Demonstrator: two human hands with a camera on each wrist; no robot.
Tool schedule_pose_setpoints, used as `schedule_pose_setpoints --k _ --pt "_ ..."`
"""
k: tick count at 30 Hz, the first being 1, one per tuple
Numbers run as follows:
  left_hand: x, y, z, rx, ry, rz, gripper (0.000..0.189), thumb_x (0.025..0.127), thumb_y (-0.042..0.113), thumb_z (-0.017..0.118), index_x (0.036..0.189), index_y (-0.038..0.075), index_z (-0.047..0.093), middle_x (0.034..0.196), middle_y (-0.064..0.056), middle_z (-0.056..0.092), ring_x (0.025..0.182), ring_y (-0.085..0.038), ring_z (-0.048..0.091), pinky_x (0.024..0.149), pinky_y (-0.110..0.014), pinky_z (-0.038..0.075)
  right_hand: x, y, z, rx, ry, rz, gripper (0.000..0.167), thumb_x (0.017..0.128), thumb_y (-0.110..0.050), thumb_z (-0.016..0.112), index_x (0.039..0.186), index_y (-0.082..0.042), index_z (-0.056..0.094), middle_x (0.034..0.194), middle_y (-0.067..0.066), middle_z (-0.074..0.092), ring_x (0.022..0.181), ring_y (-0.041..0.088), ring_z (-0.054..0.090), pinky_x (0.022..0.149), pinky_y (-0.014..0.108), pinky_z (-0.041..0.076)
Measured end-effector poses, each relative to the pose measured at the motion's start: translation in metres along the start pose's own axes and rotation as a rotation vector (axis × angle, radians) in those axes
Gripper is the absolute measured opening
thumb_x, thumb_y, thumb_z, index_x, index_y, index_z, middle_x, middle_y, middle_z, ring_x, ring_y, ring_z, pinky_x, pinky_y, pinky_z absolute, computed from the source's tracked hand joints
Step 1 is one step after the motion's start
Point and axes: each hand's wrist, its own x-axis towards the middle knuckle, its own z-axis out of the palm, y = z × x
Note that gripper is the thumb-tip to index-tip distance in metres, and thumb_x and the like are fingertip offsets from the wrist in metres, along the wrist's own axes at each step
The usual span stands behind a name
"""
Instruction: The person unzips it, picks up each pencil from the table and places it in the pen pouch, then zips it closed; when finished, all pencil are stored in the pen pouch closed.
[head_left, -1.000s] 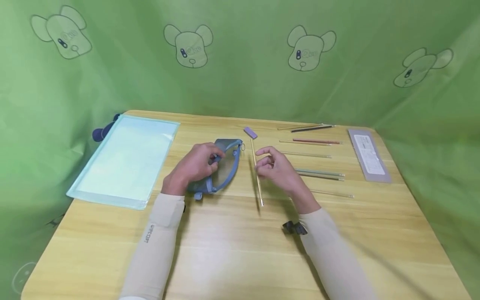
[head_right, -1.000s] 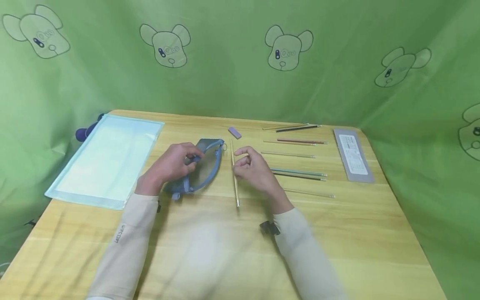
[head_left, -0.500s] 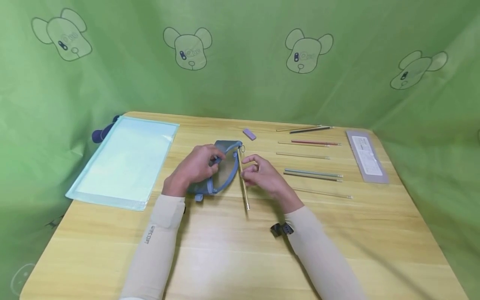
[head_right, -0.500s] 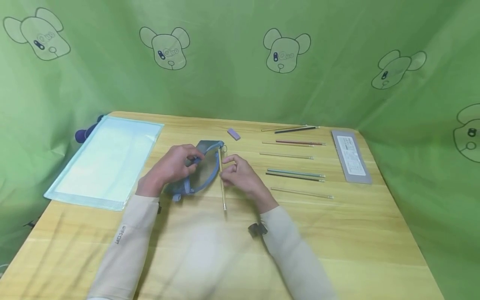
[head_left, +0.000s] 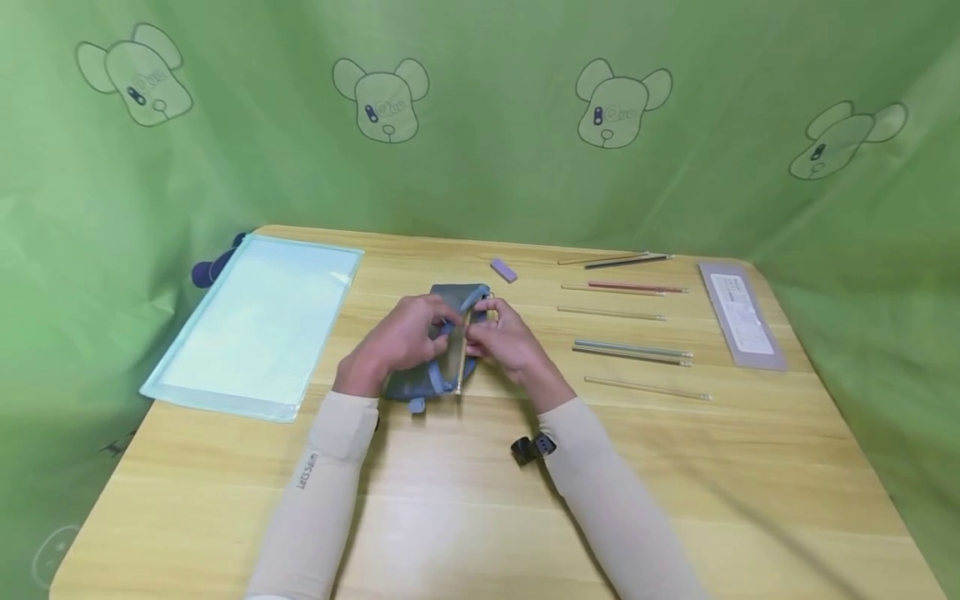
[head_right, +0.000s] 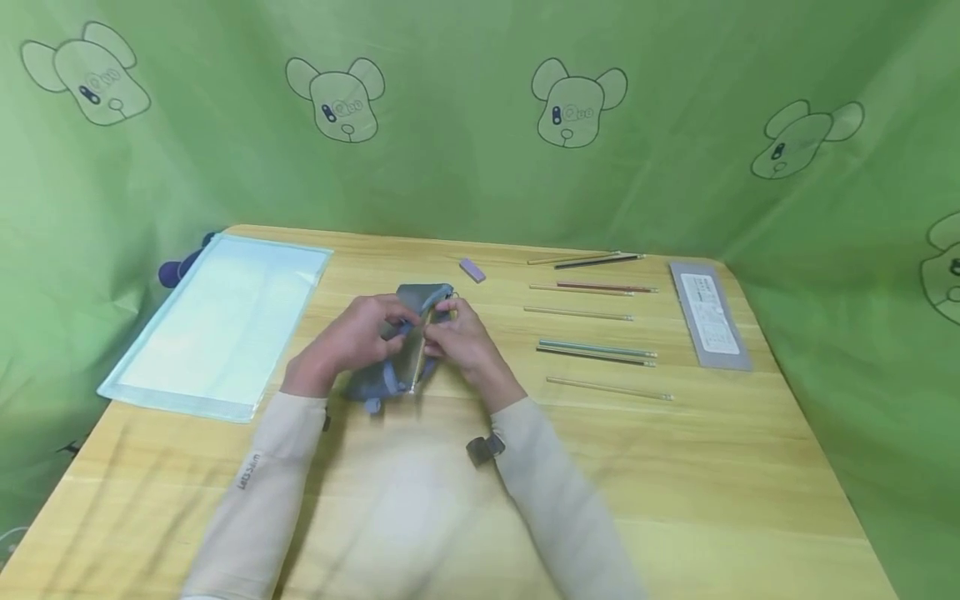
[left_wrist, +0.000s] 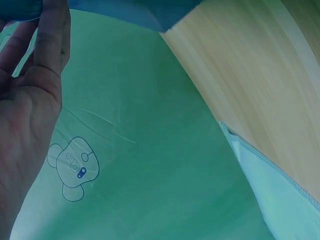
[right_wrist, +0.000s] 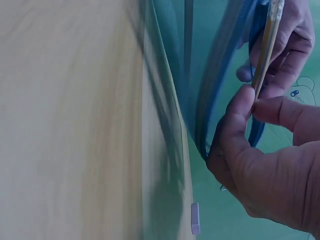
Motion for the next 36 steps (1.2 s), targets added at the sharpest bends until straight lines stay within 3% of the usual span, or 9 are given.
schedule_pose_setpoints --k 7,16,20,24,28,31,34,36 --pt "0.002 0.001 0.002 -0.014 0.009 0.007 0.035 0.093 0.001 0.076 0.127 0.005 0.077 0.133 -0.014 0.075 0.117 -0.032 0.072 0.103 -0.044 0.061 0.007 0.003 0.003 0.045 0.060 -0.005 0.045 0.099 0.007 0.057 0.141 -0.002 0.044 0.085 0.001 0.068 0.070 0.009 0.064 0.071 0.019 0.060" --pt "0.004 0.001 0.003 -0.019 0.073 -0.005 0.034 0.094 0.004 0.078 0.127 0.002 0.077 0.126 -0.014 0.076 0.112 -0.031 0.073 0.100 -0.043 0.062 0.005 0.005 0.007 0.075 0.110 -0.019 0.016 0.102 0.003 0.065 0.117 0.001 0.061 0.087 0.001 0.072 0.075 0.011 0.074 0.078 0.022 0.065" --pt "0.003 0.000 0.003 -0.019 0.082 -0.017 0.034 0.093 0.002 0.076 0.128 0.003 0.076 0.126 -0.013 0.075 0.110 -0.030 0.072 0.097 -0.041 0.062 0.002 0.003 0.003 0.047 0.111 -0.019 0.013 0.101 0.003 0.067 0.113 0.001 0.063 0.086 0.001 0.070 0.077 0.012 0.074 0.081 0.024 0.066" --pt "0.002 -0.001 0.002 -0.034 0.076 -0.021 0.036 0.093 0.000 0.076 0.129 0.001 0.075 0.125 -0.014 0.074 0.109 -0.030 0.071 0.096 -0.041 0.062 -0.003 -0.001 -0.006 -0.003 0.075 -0.045 0.020 0.100 0.004 0.067 0.119 0.006 0.062 0.088 0.001 0.068 0.079 0.012 0.072 0.081 0.024 0.065" --pt "0.001 -0.003 0.002 -0.043 0.077 -0.022 0.037 0.093 -0.001 0.076 0.130 0.000 0.075 0.122 -0.014 0.074 0.108 -0.030 0.071 0.095 -0.041 0.062 -0.009 -0.009 -0.025 -0.134 -0.016 -0.100 0.029 0.101 0.003 0.066 0.127 0.012 0.059 0.098 0.002 0.066 0.089 0.016 0.069 0.090 0.030 0.065" --pt "0.000 -0.004 0.002 -0.044 0.079 -0.026 0.038 0.092 -0.001 0.076 0.130 0.001 0.075 0.121 -0.013 0.074 0.107 -0.029 0.071 0.095 -0.041 0.063 -0.017 -0.017 -0.045 -0.314 -0.097 -0.147 0.031 0.100 -0.002 0.069 0.129 0.008 0.061 0.108 0.009 0.068 0.102 0.026 0.069 0.097 0.033 0.063" --pt "0.000 -0.003 0.001 -0.044 0.078 -0.028 0.038 0.092 -0.002 0.076 0.130 0.002 0.075 0.120 -0.013 0.074 0.107 -0.029 0.071 0.095 -0.041 0.063 -0.028 -0.026 -0.069 -0.480 -0.176 -0.203 0.028 0.100 -0.004 0.070 0.127 0.004 0.065 0.116 0.020 0.070 0.109 0.029 0.068 0.100 0.028 0.059" --pt "0.000 -0.002 0.000 -0.045 0.077 -0.027 0.038 0.092 -0.002 0.076 0.130 0.002 0.075 0.120 -0.013 0.074 0.107 -0.029 0.071 0.096 -0.042 0.063 -0.036 -0.031 -0.086 -0.585 -0.216 -0.257 0.027 0.099 -0.001 0.071 0.125 0.003 0.066 0.118 0.023 0.071 0.108 0.024 0.069 0.097 0.021 0.057"
